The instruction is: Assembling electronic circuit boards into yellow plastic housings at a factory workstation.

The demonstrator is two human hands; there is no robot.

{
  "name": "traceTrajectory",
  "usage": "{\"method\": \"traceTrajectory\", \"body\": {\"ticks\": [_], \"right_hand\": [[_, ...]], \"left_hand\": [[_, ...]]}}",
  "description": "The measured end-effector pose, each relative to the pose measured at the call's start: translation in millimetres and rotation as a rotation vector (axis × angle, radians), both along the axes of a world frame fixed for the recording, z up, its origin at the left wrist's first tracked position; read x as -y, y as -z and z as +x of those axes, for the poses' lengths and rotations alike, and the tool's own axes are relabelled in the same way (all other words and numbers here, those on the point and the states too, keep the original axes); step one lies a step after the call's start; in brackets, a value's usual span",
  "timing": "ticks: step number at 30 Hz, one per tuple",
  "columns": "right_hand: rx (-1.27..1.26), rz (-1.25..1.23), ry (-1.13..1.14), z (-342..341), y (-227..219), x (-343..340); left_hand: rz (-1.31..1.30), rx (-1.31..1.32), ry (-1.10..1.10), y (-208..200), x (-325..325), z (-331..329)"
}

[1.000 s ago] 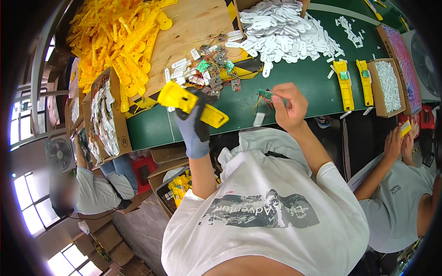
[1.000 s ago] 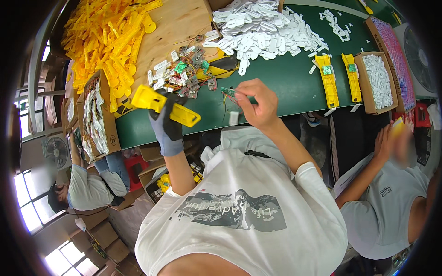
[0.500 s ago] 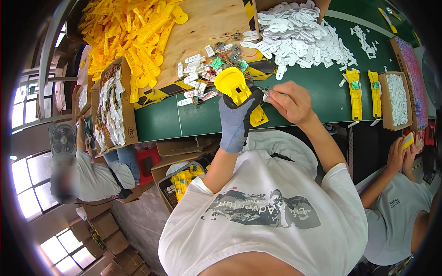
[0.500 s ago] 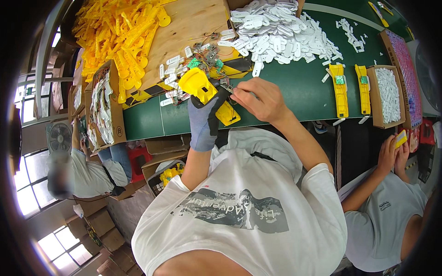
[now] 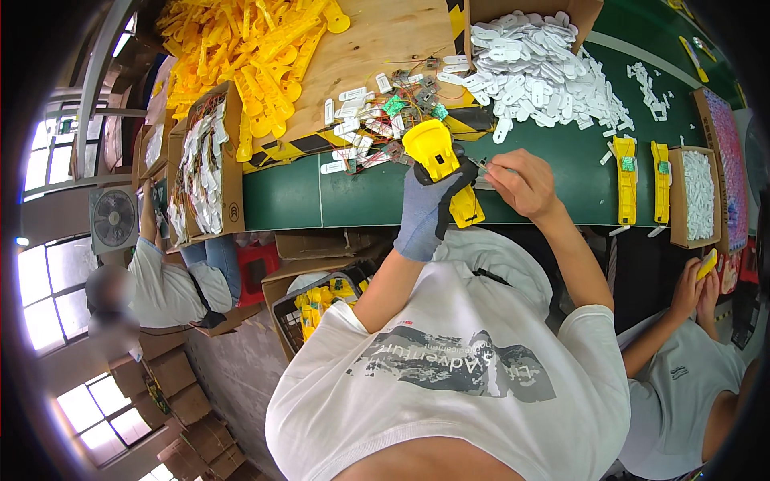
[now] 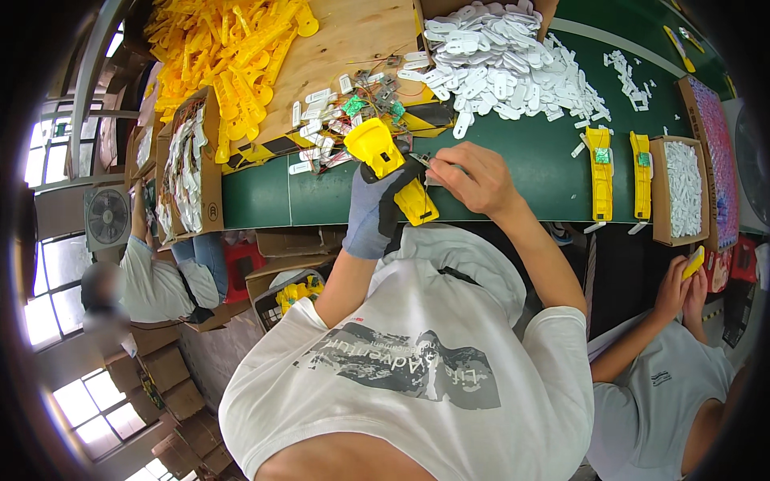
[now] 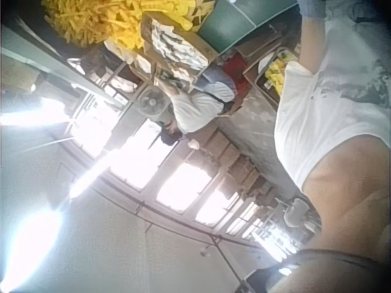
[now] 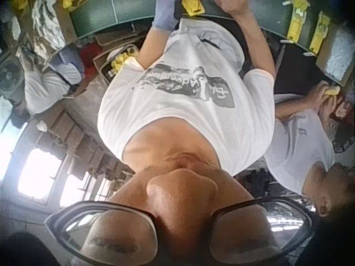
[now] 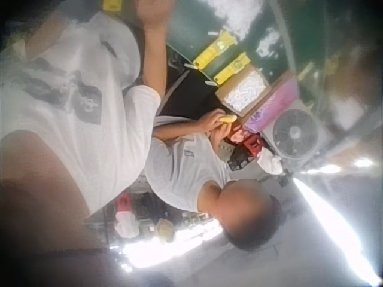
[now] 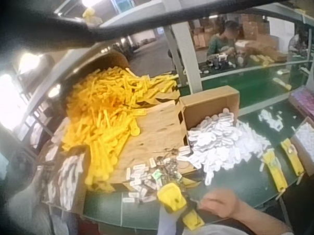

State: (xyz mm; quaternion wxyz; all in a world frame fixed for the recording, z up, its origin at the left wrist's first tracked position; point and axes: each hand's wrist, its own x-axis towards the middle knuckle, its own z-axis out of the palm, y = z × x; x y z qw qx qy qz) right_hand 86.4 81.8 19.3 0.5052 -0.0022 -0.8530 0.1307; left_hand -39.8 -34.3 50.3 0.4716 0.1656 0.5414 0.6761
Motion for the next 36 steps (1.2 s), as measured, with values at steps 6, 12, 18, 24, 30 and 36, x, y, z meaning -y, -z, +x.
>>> {"method": "traceTrajectory", "body": {"ticks": [6,12,18,24,30,36], "right_hand": [[-0.062,0.012,0.039,1,10,-3],[-0.171,-0.143,0.071,-3,18,2],[-0.208,-0.065,0.065,-7,16,1],[-0.261,-0.182,0.079,-4,19,-2],[-0.456,-0.866,-0.035,-11,10,21],[-0.356,-0.758,0.01,-18,3,21]], "left_hand": [[-0.058,0.045,0.073,-7,2,-7],[-0.055,0.131,0.101,-9,6,-7],[-0.038,0.285,0.086,-23,11,-7],[0.465,0.224,0.182,-36,18,-15],[0.217,-0.077,-0.147,-16,-7,-19],[0.071,-0.131,-0.003,-3,-14,-7]]}}
